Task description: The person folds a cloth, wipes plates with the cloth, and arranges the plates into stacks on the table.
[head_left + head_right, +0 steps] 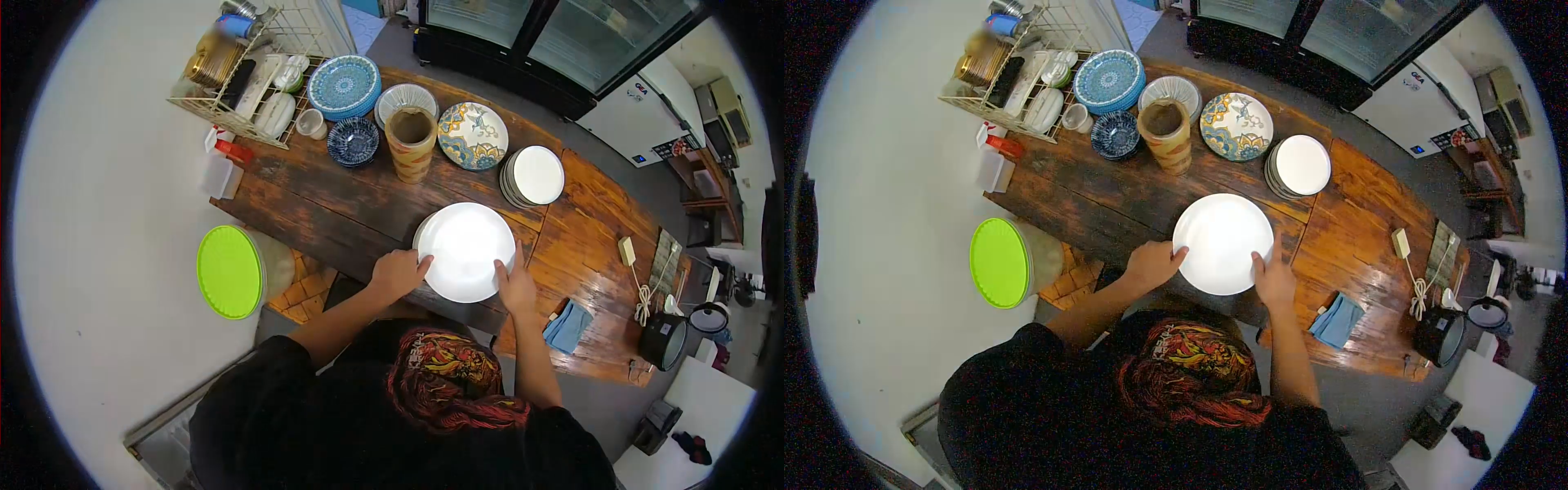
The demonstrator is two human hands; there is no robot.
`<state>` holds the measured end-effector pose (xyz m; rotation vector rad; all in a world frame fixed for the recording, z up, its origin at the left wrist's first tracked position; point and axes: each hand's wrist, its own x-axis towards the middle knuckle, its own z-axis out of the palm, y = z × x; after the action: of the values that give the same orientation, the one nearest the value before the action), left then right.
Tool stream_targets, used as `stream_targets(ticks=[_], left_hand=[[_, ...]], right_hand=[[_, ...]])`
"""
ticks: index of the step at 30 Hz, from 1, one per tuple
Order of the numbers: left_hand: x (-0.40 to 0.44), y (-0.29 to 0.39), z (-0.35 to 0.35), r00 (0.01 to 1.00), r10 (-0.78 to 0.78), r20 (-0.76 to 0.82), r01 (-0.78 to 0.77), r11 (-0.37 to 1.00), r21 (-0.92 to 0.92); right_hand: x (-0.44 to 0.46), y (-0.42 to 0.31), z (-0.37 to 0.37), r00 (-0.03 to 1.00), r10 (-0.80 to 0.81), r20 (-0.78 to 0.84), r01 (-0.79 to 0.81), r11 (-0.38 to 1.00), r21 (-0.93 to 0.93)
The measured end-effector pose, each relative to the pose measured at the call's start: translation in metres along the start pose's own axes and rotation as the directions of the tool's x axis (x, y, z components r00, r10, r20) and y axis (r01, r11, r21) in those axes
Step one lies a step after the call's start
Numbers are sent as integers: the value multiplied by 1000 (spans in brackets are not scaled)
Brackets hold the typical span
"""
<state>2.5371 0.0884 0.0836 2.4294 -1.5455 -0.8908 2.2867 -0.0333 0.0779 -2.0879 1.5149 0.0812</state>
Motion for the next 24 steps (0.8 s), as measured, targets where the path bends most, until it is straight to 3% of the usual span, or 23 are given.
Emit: stream_targets(ticks=[8,11,13,15,17,18,19,21,23,24], left_hand=[[-1,26,-23,992,-40,120,23,990,142],[0,32,-29,952,-185,244,157,979,129],[12,34,-45,918,-238,316,175,961,213],[28,53,-78,932,-299,207,247,938,242],[54,76,-101,966,-255,37,244,953,181],[72,88,-107,977,-209,-52,214,968,132],[89,99,-113,977,-162,-139,175,980,91],[139,125,-109,979,22,-203,-35,997,-64],[193,147,-86,987,97,-126,-116,982,-150],[222,152,-67,993,88,-75,-99,983,-156]], right_hand=[[4,-3,-9,997,79,19,-73,977,-199],[9,-8,-33,977,50,208,-6,978,-206],[19,1,-46,959,52,277,-10,989,-149],[33,30,-40,973,-5,229,-5,999,44],[54,52,-54,941,143,306,-211,957,201],[71,80,-32,937,154,313,-227,951,211],[92,113,8,975,143,168,-194,916,350],[124,141,25,971,228,69,-218,732,645],[148,142,8,944,297,142,-290,546,786],[157,138,-5,904,332,271,-378,323,867]])
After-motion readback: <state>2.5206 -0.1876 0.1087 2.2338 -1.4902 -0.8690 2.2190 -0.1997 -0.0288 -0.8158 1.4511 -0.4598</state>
